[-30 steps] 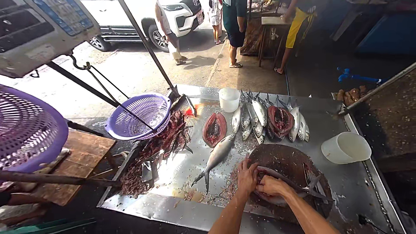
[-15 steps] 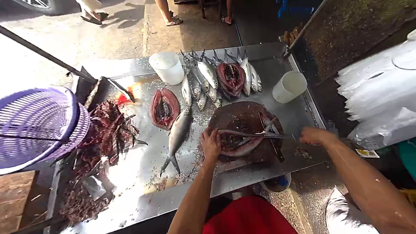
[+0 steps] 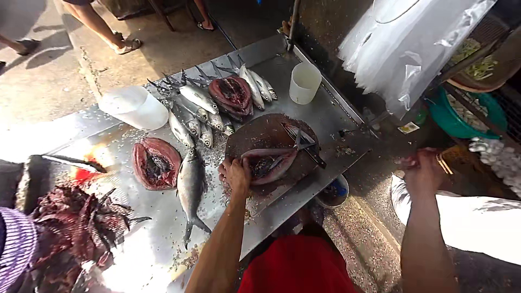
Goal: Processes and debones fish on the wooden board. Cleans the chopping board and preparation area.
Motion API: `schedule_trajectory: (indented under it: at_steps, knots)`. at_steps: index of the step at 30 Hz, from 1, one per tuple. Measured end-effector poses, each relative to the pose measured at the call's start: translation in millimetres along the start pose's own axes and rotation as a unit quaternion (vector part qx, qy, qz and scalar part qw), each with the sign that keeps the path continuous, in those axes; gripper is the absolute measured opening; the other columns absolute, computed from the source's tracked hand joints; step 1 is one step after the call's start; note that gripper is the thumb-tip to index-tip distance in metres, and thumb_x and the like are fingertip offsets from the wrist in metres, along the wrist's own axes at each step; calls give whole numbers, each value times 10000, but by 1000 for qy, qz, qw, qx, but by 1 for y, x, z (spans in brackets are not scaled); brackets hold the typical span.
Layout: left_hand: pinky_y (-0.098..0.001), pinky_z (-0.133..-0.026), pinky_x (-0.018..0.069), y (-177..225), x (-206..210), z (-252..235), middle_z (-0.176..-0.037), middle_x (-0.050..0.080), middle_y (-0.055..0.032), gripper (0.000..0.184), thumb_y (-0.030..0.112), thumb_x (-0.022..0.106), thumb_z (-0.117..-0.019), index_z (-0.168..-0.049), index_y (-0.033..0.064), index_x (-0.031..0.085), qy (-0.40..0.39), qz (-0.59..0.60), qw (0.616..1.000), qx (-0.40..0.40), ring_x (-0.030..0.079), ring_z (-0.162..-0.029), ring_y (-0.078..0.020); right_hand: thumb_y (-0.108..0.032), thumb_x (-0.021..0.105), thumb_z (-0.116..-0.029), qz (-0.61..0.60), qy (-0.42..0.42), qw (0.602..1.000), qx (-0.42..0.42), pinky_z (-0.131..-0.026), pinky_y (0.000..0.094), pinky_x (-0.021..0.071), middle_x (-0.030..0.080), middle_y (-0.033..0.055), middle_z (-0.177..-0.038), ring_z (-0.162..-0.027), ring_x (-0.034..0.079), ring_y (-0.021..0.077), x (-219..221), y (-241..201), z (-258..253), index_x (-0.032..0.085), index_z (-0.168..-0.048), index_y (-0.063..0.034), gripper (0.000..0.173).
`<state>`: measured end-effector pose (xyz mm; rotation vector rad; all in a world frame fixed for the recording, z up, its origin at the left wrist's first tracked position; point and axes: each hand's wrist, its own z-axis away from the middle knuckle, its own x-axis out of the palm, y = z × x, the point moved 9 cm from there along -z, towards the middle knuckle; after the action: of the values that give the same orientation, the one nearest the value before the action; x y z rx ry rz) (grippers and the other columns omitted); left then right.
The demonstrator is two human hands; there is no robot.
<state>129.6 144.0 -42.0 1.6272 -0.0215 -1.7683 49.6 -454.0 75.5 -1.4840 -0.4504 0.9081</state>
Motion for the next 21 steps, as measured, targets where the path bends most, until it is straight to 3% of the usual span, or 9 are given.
schedule_trajectory:
  at_steps: [2,4,6,9,11,13,15,18,21]
  knots:
    - [-689,-1066,363,4,-2,-6,-1395,549,-270,477,434,543,-1030,-1176,10,707,-32,5,999,0,444,-1362,-486,-363,340,-1126,110,1,985,135,-907,504,538,631,180,-1220,-1076,633,271,11,103,27,466,-1442,16,510]
    - [-657,-991,472,13,-5,-13,-1260,630,-287,480,430,528,-1045,-1186,-3,683,-71,2,997,5,597,-1211,-471,-384,410,-1112,179,16,963,201,-1099,607,421,491,277,-1485,-1366,499,387,18,149,52,412,-1504,50,585]
    - [-680,-947,482,18,-7,-21,-1191,671,-294,491,456,501,-1053,-1220,27,669,-120,-7,993,-14,636,-1151,-484,-269,510,-1083,196,1,971,139,-1193,502,360,406,295,-1560,-1450,422,378,44,128,64,351,-1531,79,589]
    - [-685,-951,480,6,8,-21,-1214,664,-290,540,489,505,-1046,-1334,42,595,-185,46,981,-46,637,-1149,-480,-225,568,-1050,262,-121,957,-10,-1140,461,436,511,308,-1446,-1341,530,377,117,69,74,461,-1443,102,523]
    - [-540,-902,563,-12,21,-10,-1158,684,-235,558,412,644,-995,-1375,18,536,-170,220,956,-96,695,-1023,-348,-258,577,-1035,347,-229,904,-97,-1125,501,450,544,293,-1407,-1322,544,393,176,40,75,545,-1396,57,480]
    - [-429,-756,598,-27,32,8,-1017,680,-185,455,227,671,-990,-1352,-2,518,-116,417,885,-174,693,-831,-254,-277,602,-1005,426,-316,836,-136,-1116,560,436,549,282,-1398,-1323,529,425,228,37,72,557,-1411,5,496]
    - [-438,-665,580,-33,43,25,-886,665,-147,303,211,608,-1021,-1242,6,576,-73,548,792,-259,663,-738,-241,-301,619,-977,493,-375,776,-120,-1055,610,462,496,281,-1454,-1315,528,448,263,55,67,505,-1470,-40,569]
    - [-527,-825,569,-16,43,50,-1160,645,-197,386,309,499,-1058,-1320,28,531,-17,677,654,-338,664,-1012,-310,-344,670,-931,533,-393,744,-89,-1004,617,503,403,296,-1542,-1299,548,463,284,65,60,406,-1554,-78,727]
    - [-493,-973,533,14,49,73,-1434,507,-237,527,239,525,-1065,-1510,35,330,61,696,630,-339,584,-1236,-331,-300,648,-965,534,-406,734,-110,-972,592,536,433,292,-1520,-1236,603,452,290,59,61,409,-1530,-33,668]
